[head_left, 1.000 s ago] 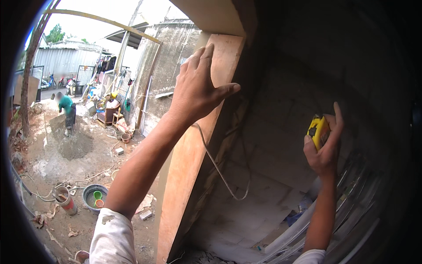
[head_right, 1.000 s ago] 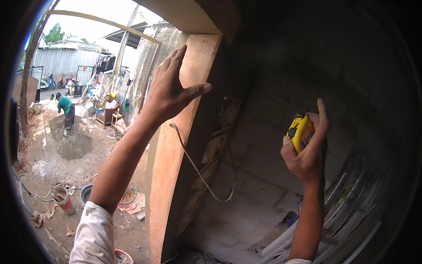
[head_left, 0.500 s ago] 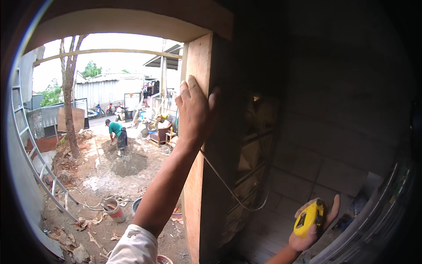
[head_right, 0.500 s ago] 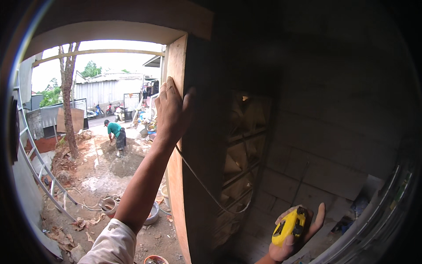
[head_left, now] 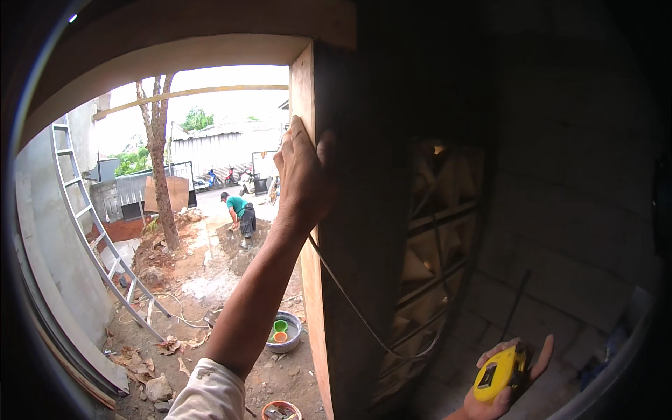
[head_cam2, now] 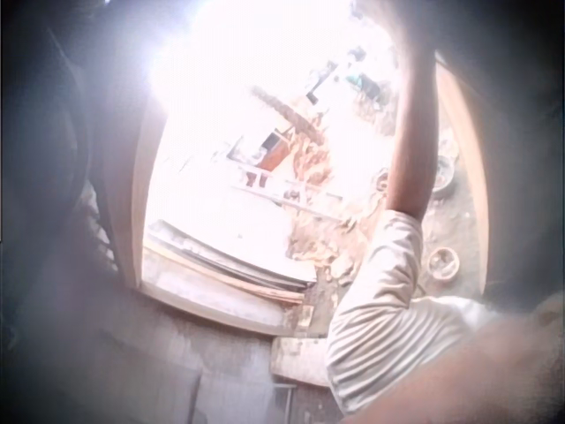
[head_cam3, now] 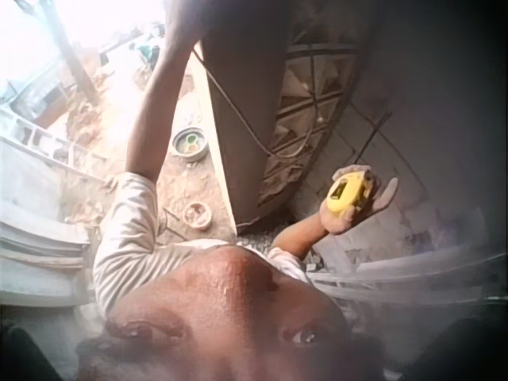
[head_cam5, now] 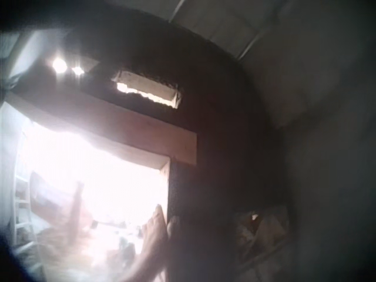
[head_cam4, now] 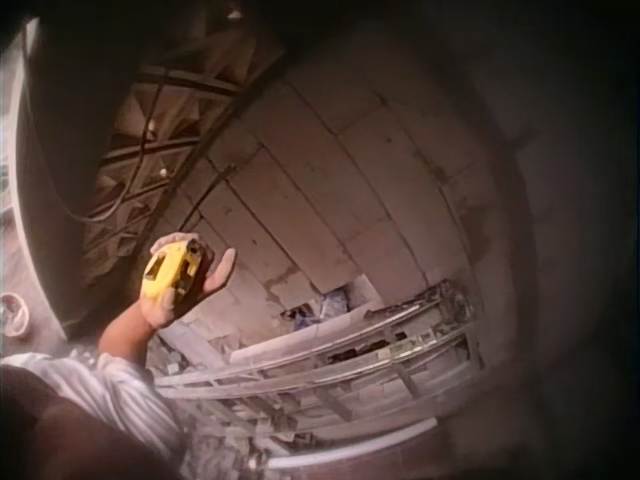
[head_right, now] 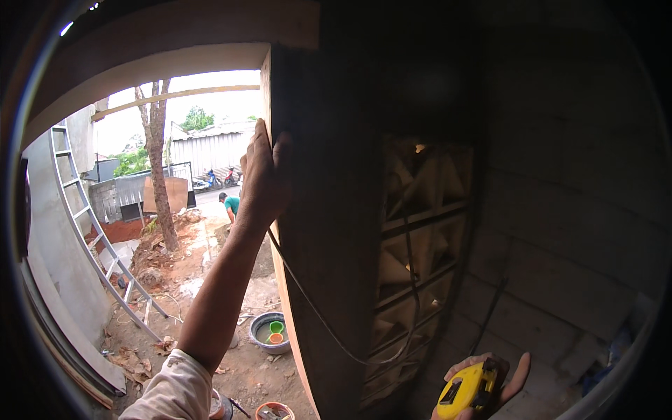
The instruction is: The person positions a wooden plank against a wall opening, measures it with a tape measure, and applies a cement-like substance to the wall using a trowel. The person repeatedly measures the plank and adjusts its position while working in a construction environment.
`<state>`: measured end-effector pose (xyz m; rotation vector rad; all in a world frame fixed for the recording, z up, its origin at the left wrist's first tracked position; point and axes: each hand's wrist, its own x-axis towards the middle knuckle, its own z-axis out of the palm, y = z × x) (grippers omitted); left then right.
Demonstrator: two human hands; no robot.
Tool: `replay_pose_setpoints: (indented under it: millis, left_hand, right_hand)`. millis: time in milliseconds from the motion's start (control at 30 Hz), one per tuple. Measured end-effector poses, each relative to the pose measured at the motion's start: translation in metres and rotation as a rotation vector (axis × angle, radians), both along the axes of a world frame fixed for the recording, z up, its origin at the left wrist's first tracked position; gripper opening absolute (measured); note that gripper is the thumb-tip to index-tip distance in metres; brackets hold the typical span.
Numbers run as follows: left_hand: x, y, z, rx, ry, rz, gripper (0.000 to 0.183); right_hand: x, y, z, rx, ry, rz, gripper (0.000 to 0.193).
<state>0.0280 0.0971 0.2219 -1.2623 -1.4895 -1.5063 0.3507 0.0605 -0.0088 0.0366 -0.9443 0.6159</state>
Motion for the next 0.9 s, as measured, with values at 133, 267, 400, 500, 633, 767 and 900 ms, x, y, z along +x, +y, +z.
replay_pose_setpoints:
  millis: [133, 267, 400, 500, 633, 767, 900]
  left_hand:
    - [0.001, 0.002, -0.002, -0.026, -0.024, -0.002, 0.071]
    - [-0.009, 0.004, 0.005, 0.063, 0.037, 0.096, 0.07]
    - [-0.011, 0.009, 0.004, 0.056, 0.045, 0.099, 0.066]
    - [-0.005, 0.003, 0.008, -0.016, -0.01, 0.028, 0.068]
    - [-0.002, 0.0, 0.011, -0.035, -0.031, -0.034, 0.07]
    - [-0.008, -0.006, 0.017, -0.03, 0.004, -0.251, 0.094]
    - [-0.033, -0.057, -0.009, 0.062, -0.014, -0.234, 0.098]
  right_hand:
    - [0.002, 0.01, -0.004, -0.003, -0.006, 0.015, 0.107]
    - [0.001, 0.012, 0.003, 0.008, -0.02, 0.039, 0.107]
    - [0.004, 0.015, 0.004, 0.02, -0.035, 0.036, 0.106]
    - [0.005, 0.015, 0.007, 0.008, -0.03, 0.023, 0.106]
    - [0.01, 0.014, 0.007, 0.003, -0.035, 0.019, 0.107]
    - [0.008, 0.008, 0.02, -0.12, -0.066, -0.102, 0.107]
    - [0.028, 0.033, -0.025, -0.169, -0.125, 0.04, 0.105]
